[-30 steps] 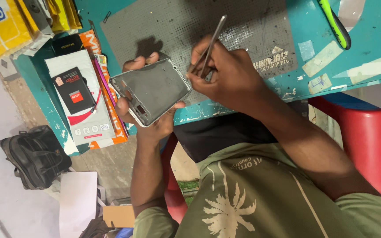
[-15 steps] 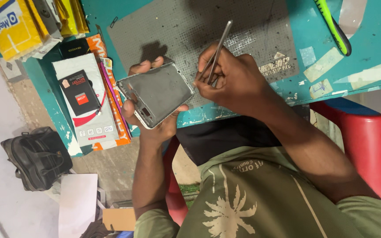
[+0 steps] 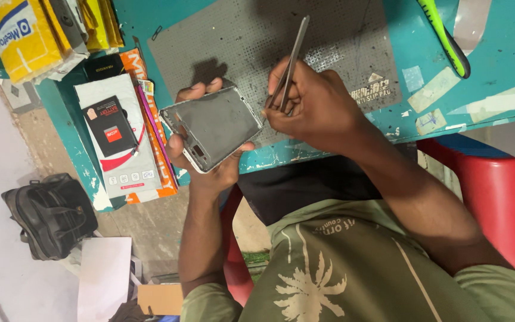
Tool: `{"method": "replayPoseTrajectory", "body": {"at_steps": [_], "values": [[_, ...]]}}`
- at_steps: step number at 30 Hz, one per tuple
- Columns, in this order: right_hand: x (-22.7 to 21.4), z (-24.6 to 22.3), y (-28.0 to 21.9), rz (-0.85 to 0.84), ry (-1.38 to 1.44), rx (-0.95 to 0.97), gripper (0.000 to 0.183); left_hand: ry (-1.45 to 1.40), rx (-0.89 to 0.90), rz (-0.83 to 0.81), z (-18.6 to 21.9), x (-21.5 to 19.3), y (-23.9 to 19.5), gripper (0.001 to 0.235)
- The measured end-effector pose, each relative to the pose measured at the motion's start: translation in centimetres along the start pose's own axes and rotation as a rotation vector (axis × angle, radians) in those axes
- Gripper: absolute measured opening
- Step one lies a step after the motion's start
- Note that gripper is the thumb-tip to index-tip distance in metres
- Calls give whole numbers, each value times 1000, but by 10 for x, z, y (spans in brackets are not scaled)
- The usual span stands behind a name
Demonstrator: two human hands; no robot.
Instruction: The person cleans the inside of a disassembled smartphone frame using a liquid solvent and tweezers. They repeatedly apply the liquid from a bottle and scrape the interior surfaces with the tweezers to remove residue.
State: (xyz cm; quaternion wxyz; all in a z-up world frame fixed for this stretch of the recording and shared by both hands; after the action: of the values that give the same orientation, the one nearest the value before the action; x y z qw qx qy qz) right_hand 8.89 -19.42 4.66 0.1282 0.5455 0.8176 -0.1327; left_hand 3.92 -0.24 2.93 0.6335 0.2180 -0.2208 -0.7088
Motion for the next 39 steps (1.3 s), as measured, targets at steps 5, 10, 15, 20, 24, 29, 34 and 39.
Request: {"method": "replayPoseTrajectory", "body": {"at_steps": [5,10,15,20,24,29,34,39], "values": [[-1,0,2,-30,-2,15,34,-2,-3,7,-1,1,1,110],[-1,2,2,-34,72,23,36,7,3,3,-2,0,-1,110],[-7,1,-1,124,124,35,45,27,11,11,-6,-3,-8,109],[-21,-18,-5,104,-240,167,71,-19,102,50,7,1,-2,107],[-28,-32,-7,124,-490,152,70,-46,177,51,15,-1,0,110],[-27,-40,-12,131,-778,146,67,-86,178,82,21,-6,-4,111],[-68,-50,-32,555,-909,3,49,-214,197,161,18,-8,-13,111],[-115,-40,-31,794,-1315,2,35,-229,200,111,16,-6,-14,112]]}}
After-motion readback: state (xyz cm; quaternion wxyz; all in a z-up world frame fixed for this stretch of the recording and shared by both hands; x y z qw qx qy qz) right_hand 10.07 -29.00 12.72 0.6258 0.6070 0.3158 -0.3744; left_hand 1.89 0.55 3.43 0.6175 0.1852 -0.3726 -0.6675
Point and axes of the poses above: each hand's wrist, its own y-axis towards the middle knuckle, its own x-axis out of the palm, z = x × y, the point moved 5 cm from there along y, towards the middle knuckle, and after that the axes turned 8 degrees about -y, right-handed, at the moved point
